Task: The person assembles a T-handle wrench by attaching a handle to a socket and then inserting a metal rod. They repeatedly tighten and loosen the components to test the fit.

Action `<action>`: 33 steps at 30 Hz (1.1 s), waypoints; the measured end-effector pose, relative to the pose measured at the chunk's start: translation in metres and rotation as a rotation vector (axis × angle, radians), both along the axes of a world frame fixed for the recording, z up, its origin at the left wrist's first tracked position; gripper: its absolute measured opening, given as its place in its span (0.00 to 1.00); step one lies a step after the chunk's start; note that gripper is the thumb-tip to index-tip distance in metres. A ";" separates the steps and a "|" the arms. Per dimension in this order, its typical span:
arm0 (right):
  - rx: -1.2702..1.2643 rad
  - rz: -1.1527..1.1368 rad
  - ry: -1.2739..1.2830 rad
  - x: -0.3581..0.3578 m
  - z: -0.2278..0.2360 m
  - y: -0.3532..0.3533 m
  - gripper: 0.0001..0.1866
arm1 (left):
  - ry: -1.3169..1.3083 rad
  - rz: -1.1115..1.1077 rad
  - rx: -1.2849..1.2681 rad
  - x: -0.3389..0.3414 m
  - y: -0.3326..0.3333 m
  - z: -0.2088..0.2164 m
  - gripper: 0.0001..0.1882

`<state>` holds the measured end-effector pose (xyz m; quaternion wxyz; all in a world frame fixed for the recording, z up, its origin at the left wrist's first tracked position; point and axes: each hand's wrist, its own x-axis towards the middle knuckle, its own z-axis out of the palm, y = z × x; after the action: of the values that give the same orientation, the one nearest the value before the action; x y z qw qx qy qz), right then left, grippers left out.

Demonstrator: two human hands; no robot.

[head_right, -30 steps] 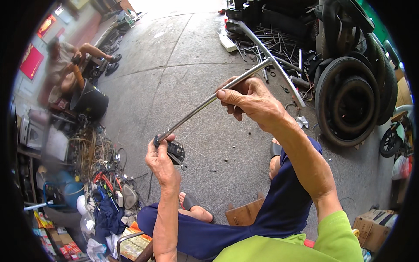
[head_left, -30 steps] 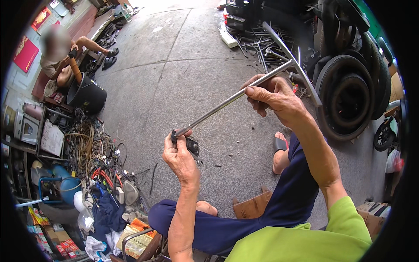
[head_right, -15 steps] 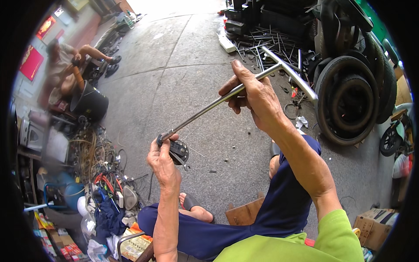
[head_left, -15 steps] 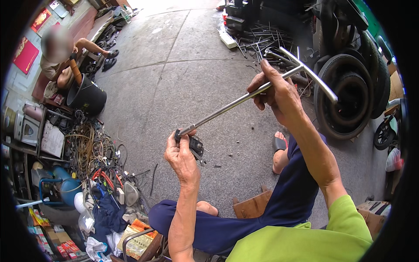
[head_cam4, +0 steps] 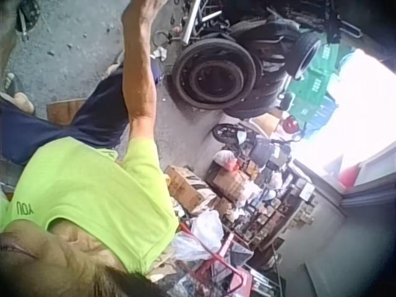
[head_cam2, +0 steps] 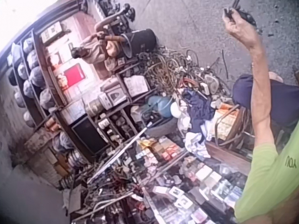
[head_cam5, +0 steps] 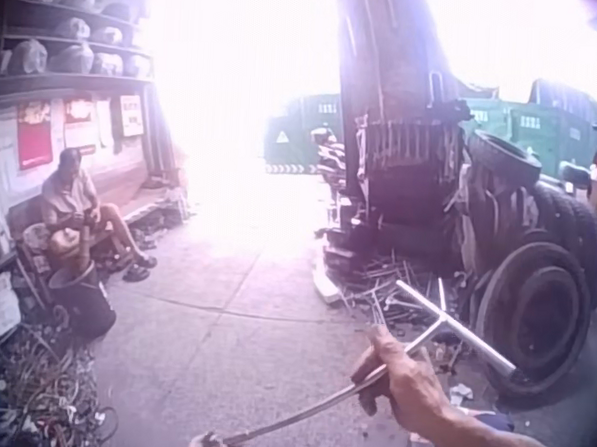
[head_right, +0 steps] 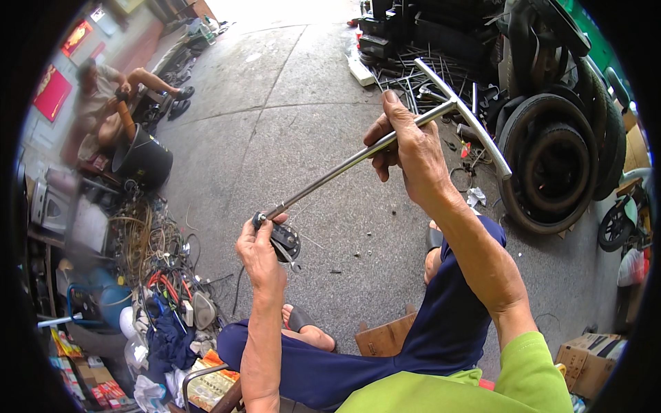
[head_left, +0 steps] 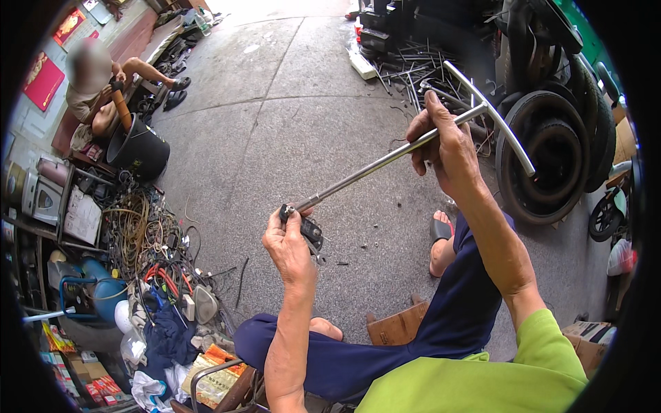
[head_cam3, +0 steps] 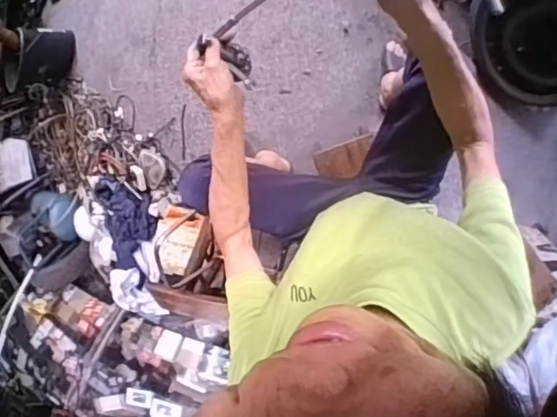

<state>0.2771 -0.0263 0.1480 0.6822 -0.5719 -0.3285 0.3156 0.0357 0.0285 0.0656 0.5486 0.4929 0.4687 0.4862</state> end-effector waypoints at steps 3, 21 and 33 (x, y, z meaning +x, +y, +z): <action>0.008 0.023 0.012 0.001 0.001 -0.001 0.32 | -0.026 0.057 -0.001 -0.005 0.006 -0.009 0.08; -0.258 0.541 -0.045 -0.071 -0.031 -0.005 0.23 | 0.284 -0.189 0.320 0.027 -0.032 0.003 0.12; -0.346 0.473 -0.277 -0.082 -0.034 -0.006 0.13 | 0.323 -0.197 0.305 0.017 -0.032 0.002 0.12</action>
<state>0.1950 -0.0319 0.1144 0.4316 -0.6247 -0.4833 0.4357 0.0531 -0.0033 0.0674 0.4306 0.6847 0.4213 0.4103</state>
